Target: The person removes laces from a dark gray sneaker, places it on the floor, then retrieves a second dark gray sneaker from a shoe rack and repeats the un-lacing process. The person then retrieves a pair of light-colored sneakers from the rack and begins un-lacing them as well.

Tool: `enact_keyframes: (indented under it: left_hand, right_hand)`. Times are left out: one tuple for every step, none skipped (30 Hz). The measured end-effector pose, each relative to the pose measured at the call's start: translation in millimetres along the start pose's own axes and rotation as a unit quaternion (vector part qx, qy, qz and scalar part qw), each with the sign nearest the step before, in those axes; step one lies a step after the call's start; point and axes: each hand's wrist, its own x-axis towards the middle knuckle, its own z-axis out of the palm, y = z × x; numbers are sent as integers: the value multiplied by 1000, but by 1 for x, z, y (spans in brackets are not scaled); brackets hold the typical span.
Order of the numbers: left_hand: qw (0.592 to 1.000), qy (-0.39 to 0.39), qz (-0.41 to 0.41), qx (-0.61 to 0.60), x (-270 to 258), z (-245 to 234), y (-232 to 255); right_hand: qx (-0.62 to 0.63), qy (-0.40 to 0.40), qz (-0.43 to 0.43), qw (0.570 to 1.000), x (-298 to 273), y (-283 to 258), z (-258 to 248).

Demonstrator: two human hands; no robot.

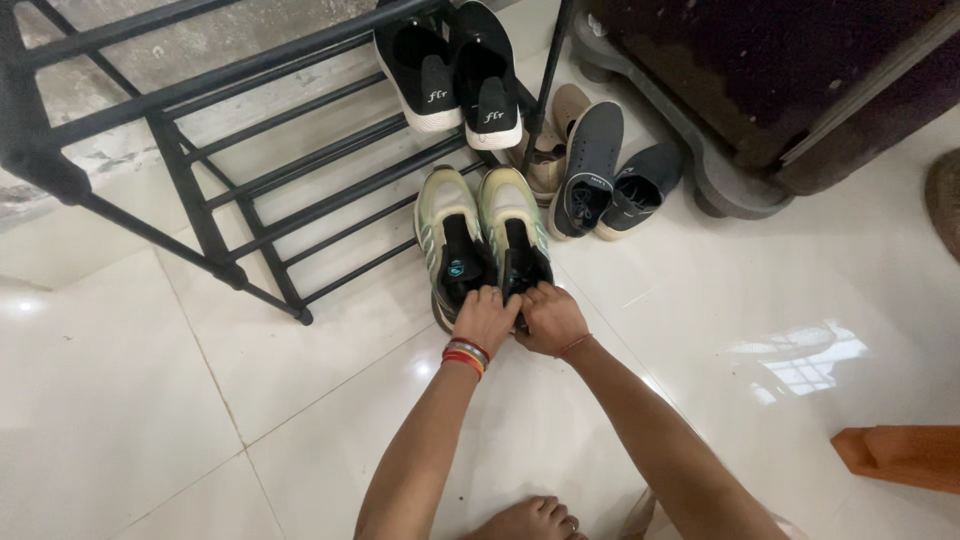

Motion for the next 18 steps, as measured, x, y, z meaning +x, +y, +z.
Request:
enact_keyframes:
  left_hand:
    - [1000, -2, 0, 3, 0, 0, -3]
    - [1000, -5, -2, 6, 0, 1, -4]
    - [1000, -7, -3, 9, 0, 1, -5]
    - [1000, -5, -8, 8, -1, 1, -4]
    - [1000, -3, -13, 7, -3, 1, -2]
    - [1000, -1, -18, 7, -4, 1, -2]
    - [1000, 10, -22, 5, -7, 1, -1]
    - [999, 24, -27, 3, -8, 0, 0]
    - [999, 37, -32, 2, -9, -2, -1]
    - [999, 26, -35, 2, -8, -3, 0]
    - [999, 14, -37, 2, -8, -4, 0]
    - [999, 2, -40, 1, -8, -4, 1]
    - [999, 5, -41, 0, -8, -4, 1]
    - [999, 8, -42, 1, -8, -4, 1]
    - [999, 12, -43, 1, -8, -4, 1]
    - [999, 23, -41, -3, -7, -4, -1]
    - [999, 33, -40, -8, -7, -3, -2]
    - [998, 44, -40, -13, -7, -2, -3]
  right_hand:
    - [3, -6, 0, 1000, 3, -1, 0]
    - [6, -14, -1, 1000, 5, -1, 0]
    - [9, -21, -2, 1000, 7, 0, 0]
    - [4, -28, -4, 1000, 8, 0, -1]
    - [-2, -35, -6, 999, 7, 0, -3]
    - [-7, -41, -8, 999, 8, 0, -4]
    - [-11, -47, -8, 999, 7, -2, -5]
    - [-15, -51, -10, 999, 9, -2, -8]
    - [-20, -54, -12, 998, 11, -3, -10]
    - [-26, -60, -15, 998, 11, -3, -12]
    - [-32, -66, -17, 997, 12, -3, -14]
    - [-37, -72, -20, 997, 12, -3, -17]
    - [-45, -73, -24, 996, 12, -2, -19]
    - [-51, -73, -27, 996, 12, -3, -20]
    - [-57, -73, -31, 995, 12, -3, -21]
    - [-60, -71, -26, 995, 12, -4, -22]
    - [-62, -70, -21, 995, 13, -4, -22]
    - [-65, -69, -17, 995, 14, -4, -22]
